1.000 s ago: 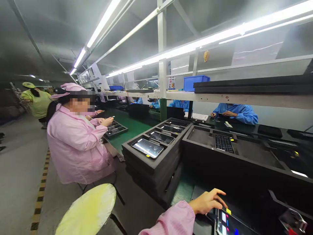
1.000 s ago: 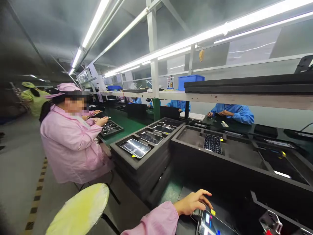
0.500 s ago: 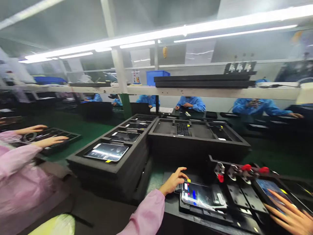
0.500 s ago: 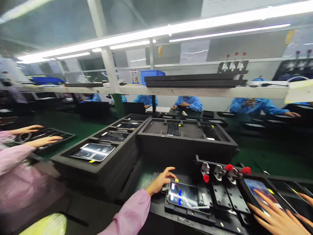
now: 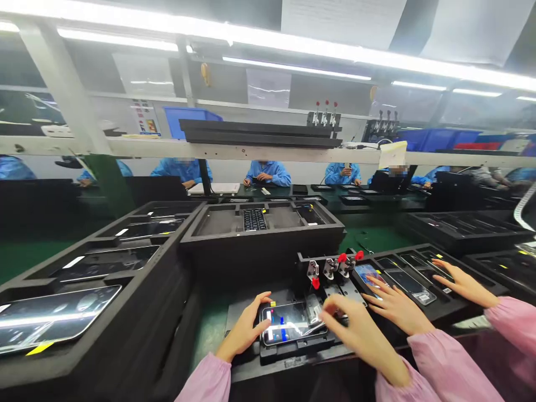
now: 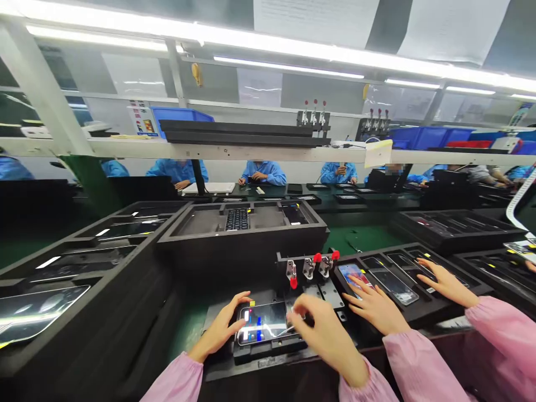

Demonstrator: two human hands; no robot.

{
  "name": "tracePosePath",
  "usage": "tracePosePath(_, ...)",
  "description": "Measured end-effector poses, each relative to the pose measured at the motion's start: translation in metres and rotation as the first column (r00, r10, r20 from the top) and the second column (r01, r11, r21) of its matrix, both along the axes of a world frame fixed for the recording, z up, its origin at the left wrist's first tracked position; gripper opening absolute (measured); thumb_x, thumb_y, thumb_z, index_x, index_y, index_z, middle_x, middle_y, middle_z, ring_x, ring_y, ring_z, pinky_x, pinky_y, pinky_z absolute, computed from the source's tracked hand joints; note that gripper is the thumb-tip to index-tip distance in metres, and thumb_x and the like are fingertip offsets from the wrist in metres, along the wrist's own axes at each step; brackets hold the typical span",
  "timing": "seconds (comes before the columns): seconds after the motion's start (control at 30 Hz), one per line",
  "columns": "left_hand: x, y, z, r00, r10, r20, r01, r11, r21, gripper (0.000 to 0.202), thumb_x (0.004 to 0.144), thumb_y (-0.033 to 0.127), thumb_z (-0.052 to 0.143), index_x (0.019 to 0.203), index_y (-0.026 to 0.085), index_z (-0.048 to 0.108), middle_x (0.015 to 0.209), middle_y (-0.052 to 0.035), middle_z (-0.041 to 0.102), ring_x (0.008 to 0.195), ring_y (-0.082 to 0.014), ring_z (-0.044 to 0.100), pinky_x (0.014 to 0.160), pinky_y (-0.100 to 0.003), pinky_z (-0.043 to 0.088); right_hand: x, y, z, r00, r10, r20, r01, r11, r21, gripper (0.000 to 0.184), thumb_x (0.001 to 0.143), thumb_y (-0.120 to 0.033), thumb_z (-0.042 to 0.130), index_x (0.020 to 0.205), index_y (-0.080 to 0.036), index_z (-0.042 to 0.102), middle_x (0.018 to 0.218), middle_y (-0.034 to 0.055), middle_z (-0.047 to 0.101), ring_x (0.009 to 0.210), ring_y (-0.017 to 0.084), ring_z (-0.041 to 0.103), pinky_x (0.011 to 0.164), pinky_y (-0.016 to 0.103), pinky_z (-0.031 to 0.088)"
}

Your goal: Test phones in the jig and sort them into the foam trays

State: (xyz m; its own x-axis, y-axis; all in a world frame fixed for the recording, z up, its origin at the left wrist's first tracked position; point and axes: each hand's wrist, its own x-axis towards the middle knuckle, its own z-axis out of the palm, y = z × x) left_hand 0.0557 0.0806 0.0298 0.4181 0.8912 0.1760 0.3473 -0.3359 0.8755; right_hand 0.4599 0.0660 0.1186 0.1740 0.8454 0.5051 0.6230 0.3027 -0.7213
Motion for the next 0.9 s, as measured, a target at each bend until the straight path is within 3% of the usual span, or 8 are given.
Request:
tracePosePath(0.1,-0.001,-0.009,-0.002,0.996,0.032,-0.079,-0.030,0.999,0.029,0.057,0.079,0.025,0.048,0.133,0.024,0.029,0.131,-0.0047,0.046,0.121,-0.0210,0.041,0.104,-0.036,0.028,-0.010,-0.005,-0.004,0.995,0.039,-0.092,-0.044,0.998,-0.053,0.040,0.084,-0.051,0.035,0.076,-0.025,0.064,0.072,0.0077,0.065,0.062,0.021,0.061,0.054,0.032,0.049)
tracePosePath(0.23,-0.003,-0.019,0.000,0.978,-0.020,-0.206,0.047,0.990,0.131,0.080,0.064,0.019,0.061,0.135,0.027,0.026,0.143,-0.0042,0.030,0.130,-0.0252,0.029,0.108,-0.038,0.024,-0.070,0.000,-0.019,0.982,-0.021,-0.186,0.006,0.997,-0.078,0.055,0.087,-0.056,0.019,0.077,-0.021,0.060,0.074,0.0091,0.064,0.061,0.018,0.060,0.053,0.029,0.047)
tracePosePath(0.33,-0.003,-0.020,0.004,0.968,-0.059,-0.244,0.097,0.985,0.145,0.094,0.053,0.017,0.067,0.136,0.028,0.024,0.144,-0.0036,0.026,0.131,-0.0275,0.026,0.109,-0.039,0.024,-0.123,0.017,-0.030,0.989,0.059,-0.135,-0.074,0.991,-0.111,0.045,0.079,-0.060,0.042,0.060,-0.020,0.051,0.055,0.0013,0.056,0.051,0.013,0.053,0.049,0.024,0.043)
tracePosePath(0.4,-0.003,-0.018,0.004,0.966,-0.073,-0.248,0.108,0.985,0.133,0.097,0.052,0.018,0.069,0.136,0.029,0.022,0.144,-0.0036,0.025,0.132,-0.0274,0.025,0.109,-0.039,0.024,-0.144,0.027,-0.033,0.987,0.109,-0.115,-0.124,0.983,-0.137,0.043,0.073,-0.058,0.053,0.055,-0.021,0.045,0.049,-0.0018,0.050,0.047,0.012,0.049,0.049,0.023,0.041)
tracePosePath(0.67,-0.005,-0.015,-0.006,0.971,-0.068,-0.229,0.100,0.986,0.131,0.101,0.052,0.018,0.070,0.137,0.027,0.016,0.144,-0.0048,0.025,0.132,-0.0262,0.025,0.110,-0.039,0.021,-0.140,0.031,-0.032,0.983,0.146,-0.109,-0.166,0.965,-0.204,0.036,0.074,-0.055,0.052,0.055,-0.025,0.048,0.053,0.0017,0.056,0.052,0.018,0.054,0.052,0.030,0.045)
tracePosePath(0.9,-0.006,-0.016,-0.005,0.980,-0.073,-0.186,0.094,0.990,0.104,0.099,0.051,0.017,0.071,0.136,0.028,0.020,0.144,-0.0036,0.025,0.132,-0.0258,0.025,0.111,-0.039,0.021,-0.139,0.034,-0.036,0.985,0.133,-0.114,-0.155,0.964,-0.216,0.033,0.073,-0.053,0.055,0.055,-0.025,0.049,0.054,0.0026,0.058,0.054,0.020,0.057,0.052,0.032,0.047)
